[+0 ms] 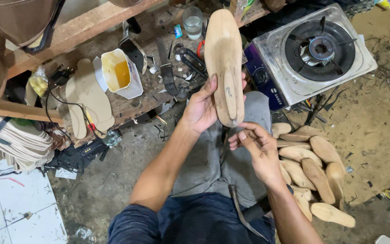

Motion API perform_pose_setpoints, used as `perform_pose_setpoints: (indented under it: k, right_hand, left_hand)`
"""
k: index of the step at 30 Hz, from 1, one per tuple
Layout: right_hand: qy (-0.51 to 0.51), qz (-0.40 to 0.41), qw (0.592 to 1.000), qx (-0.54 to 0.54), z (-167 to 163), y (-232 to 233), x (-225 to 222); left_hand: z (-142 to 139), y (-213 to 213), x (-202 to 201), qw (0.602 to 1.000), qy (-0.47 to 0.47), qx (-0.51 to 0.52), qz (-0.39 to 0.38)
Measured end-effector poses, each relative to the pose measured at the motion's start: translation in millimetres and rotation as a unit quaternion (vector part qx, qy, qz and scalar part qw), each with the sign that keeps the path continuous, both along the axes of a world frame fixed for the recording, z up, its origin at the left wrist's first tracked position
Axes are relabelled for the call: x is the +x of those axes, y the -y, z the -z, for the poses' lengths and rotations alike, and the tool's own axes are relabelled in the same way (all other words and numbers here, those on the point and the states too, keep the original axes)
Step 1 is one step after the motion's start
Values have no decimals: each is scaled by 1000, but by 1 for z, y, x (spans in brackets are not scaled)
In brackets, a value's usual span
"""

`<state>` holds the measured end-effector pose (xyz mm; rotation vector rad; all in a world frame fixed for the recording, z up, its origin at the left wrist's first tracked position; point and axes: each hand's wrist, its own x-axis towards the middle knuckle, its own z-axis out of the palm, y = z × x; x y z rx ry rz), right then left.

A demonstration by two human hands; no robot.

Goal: The person assembles a shoe by attaching a black rubber sole to a beige shoe insole using a hammer and pliers. They trim excess material with scissors, then repeatedly hammer and clamp the edges to secure the sole.

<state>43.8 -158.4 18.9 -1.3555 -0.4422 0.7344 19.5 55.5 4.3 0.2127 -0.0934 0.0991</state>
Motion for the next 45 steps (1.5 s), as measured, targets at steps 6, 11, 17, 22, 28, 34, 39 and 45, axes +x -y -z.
perform_pose_setpoints:
  k: [6, 11, 17, 22, 28, 34, 39, 45]
  right_hand:
    - [-157, -45, 976, 145, 2, -3, 3]
    - [-65, -33, 991, 111, 20, 5, -2]
    - [14, -57, 996, 71, 32, 28, -4]
    - [63, -125, 990, -31, 26, 24, -5]
    - [213, -262, 925, -173, 20, -22, 54]
    - [386, -59, 909, -146, 53, -163, 145]
    - [550, -17, 803, -227, 76, -236, 172]
    - [500, -7, 812, -299, 88, -263, 184]
  left_hand:
    - [9, 18, -12, 987, -2, 146, -68]
    - [12, 31, -24, 980, 5, 187, -66]
    - [-13, 8, -23, 882, -98, 402, -225]
    - [-25, -1, -28, 823, -175, 453, -294]
    - [18, -16, -67, 854, -269, 317, -314]
    - [73, -1, -98, 869, -362, 235, -241]
    - [100, 14, -97, 847, -364, 272, -278]
    - [115, 15, -102, 826, -416, 277, -261]
